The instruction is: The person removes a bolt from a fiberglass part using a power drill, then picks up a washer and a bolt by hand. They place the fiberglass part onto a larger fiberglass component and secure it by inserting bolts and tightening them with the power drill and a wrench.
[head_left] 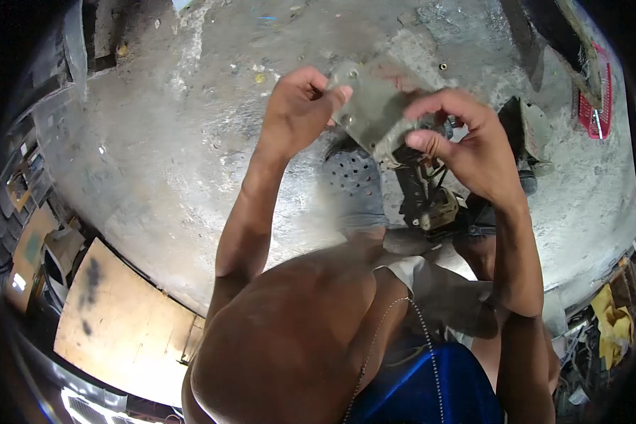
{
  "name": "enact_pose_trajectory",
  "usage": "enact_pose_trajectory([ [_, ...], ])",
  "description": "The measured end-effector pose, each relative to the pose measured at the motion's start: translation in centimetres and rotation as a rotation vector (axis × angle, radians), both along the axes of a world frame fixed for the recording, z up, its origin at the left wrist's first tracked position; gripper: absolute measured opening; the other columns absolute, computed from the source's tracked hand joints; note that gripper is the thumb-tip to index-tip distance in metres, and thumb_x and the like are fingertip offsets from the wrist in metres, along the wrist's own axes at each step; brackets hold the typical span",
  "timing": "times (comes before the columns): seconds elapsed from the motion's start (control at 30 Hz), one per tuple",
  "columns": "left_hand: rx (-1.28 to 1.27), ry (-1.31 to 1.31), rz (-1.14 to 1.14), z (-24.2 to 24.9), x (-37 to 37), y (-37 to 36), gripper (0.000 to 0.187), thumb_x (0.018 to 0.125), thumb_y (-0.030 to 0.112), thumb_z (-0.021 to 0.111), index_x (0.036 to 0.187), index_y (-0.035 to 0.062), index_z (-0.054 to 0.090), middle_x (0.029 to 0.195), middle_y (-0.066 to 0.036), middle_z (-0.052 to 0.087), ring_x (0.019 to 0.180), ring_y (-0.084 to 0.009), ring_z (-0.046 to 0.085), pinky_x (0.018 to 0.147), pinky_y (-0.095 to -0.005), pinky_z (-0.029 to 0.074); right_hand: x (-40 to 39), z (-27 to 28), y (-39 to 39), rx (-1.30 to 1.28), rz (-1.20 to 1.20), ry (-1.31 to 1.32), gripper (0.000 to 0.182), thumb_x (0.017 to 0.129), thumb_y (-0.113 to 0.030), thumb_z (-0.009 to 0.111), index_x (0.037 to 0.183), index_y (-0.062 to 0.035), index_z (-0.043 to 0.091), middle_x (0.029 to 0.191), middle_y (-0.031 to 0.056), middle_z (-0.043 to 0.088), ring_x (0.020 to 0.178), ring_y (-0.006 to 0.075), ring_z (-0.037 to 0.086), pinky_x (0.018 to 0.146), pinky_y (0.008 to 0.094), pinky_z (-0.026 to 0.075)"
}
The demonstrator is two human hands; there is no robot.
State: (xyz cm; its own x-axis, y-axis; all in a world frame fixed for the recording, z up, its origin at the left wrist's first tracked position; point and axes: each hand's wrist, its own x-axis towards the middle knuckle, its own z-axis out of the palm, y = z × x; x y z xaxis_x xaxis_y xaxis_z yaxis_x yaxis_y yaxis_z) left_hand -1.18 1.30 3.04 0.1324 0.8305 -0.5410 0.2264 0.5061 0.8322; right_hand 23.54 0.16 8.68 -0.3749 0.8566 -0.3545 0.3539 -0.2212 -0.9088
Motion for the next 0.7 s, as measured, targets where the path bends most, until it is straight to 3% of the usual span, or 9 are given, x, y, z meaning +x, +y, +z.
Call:
enact_pose_trajectory([
  [0.1, -0.076, -0.008, -0.136, -0.5, 0.1, -0.4, 0.024, 0.088, 0.018, 0.074, 0.078, 0.0049, 0.057, 0.067, 0.001, 0.058, 0.056, -0.0045, 0.051, 0.049, -0.0213, 0.043, 0.9, 0.1, -0.7, -0.094, 0.097, -0.024, 0.032, 0.079, -0.025, 0.079, 0.104, -0.0076, 0.072, 0.094, 0.0073, 0.070, 0.088, 0.0253, 0.063, 0.080, 0.0328, 0.048],
  [0.13, -0.079, -0.013, -0.119, -0.3, 0.0, -0.2, 0.024, 0.088, 0.018, 0.074, 0.078, 0.0049, 0.057, 0.067, 0.001, 0.058, 0.056, -0.0045, 0.051, 0.049, -0.0213, 0.043, 1.2, -0.2, -0.7, 0.149, 0.195, 0.012, 0.036, 0.077, -0.027, 0.079, 0.105, -0.0068, 0.071, 0.095, 0.0093, 0.070, 0.091, 0.0269, 0.064, 0.081, 0.0340, 0.049],
  [0.23, -0.132, 0.069, -0.198, 0.4, -0.8, -0.2, 0.026, 0.088, 0.020, 0.074, 0.077, 0.0043, 0.057, 0.063, 0.002, 0.055, 0.052, -0.0040, 0.049, 0.047, -0.0213, 0.043, 1.1, 0.0, -0.6, 0.224, 0.267, 0.000, 0.037, 0.076, -0.027, 0.079, 0.107, -0.0067, 0.071, 0.097, 0.0107, 0.069, 0.093, 0.0289, 0.064, 0.082, 0.0358, 0.050],
  [0.3, 0.057, 0.187, -0.299, 0.3, -0.6, -0.2, 0.028, 0.087, 0.023, 0.075, 0.077, 0.0037, 0.057, 0.060, 0.002, 0.052, 0.049, -0.0044, 0.048, 0.047, -0.0214, 0.042, 0.6, 0.2, -1.2, 0.221, 0.255, -0.018, 0.037, 0.077, -0.027, 0.078, 0.107, -0.0069, 0.071, 0.097, 0.0123, 0.068, 0.093, 0.0304, 0.064, 0.080, 0.0365, 0.050],
  [0.4, -0.014, 0.055, -0.312, 0.1, -0.9, -0.3, 0.031, 0.088, 0.025, 0.074, 0.077, 0.0033, 0.056, 0.061, 0.001, 0.054, 0.050, -0.0047, 0.048, 0.046, -0.0213, 0.041, 0.1, 0.7, -1.5, 0.224, 0.221, -0.042, 0.032, 0.078, -0.023, 0.078, 0.104, -0.0054, 0.070, 0.095, 0.0128, 0.068, 0.090, 0.0302, 0.065, 0.077, 0.0364, 0.051],
  [0.53, -0.173, 0.048, -0.327, 0.6, -0.8, -0.6, 0.031, 0.090, 0.028, 0.073, 0.083, 0.0013, 0.059, 0.067, -0.001, 0.057, 0.056, -0.0054, 0.052, 0.049, -0.0220, 0.043, -0.3, 0.8, -1.5, 0.071, 0.105, -0.059, 0.022, 0.082, -0.015, 0.076, 0.098, -0.0030, 0.069, 0.089, 0.0107, 0.067, 0.075, 0.0219, 0.063, 0.070, 0.0301, 0.050],
  [0.63, -0.188, 0.004, -0.133, 0.8, 0.0, -1.1, 0.028, 0.093, 0.027, 0.069, 0.094, -0.0008, 0.063, 0.074, -0.002, 0.059, 0.065, -0.0051, 0.054, 0.053, -0.0230, 0.044, -0.5, 1.1, -1.9, 0.044, 0.068, -0.047, 0.021, 0.083, -0.014, 0.076, 0.099, -0.0024, 0.068, 0.087, 0.0092, 0.066, 0.071, 0.0178, 0.061, 0.067, 0.0276, 0.048],
  [0.7, -0.089, -0.081, -0.134, -0.4, 0.2, -1.4, 0.027, 0.095, 0.025, 0.066, 0.103, -0.0003, 0.065, 0.078, -0.002, 0.062, 0.070, -0.0052, 0.053, 0.056, -0.0235, 0.043, -0.7, 1.1, -2.3, -0.202, -0.144, 0.130, 0.021, 0.084, -0.012, 0.073, 0.100, -0.0012, 0.068, 0.089, 0.0097, 0.066, 0.075, 0.0197, 0.062, 0.070, 0.0309, 0.049],
])
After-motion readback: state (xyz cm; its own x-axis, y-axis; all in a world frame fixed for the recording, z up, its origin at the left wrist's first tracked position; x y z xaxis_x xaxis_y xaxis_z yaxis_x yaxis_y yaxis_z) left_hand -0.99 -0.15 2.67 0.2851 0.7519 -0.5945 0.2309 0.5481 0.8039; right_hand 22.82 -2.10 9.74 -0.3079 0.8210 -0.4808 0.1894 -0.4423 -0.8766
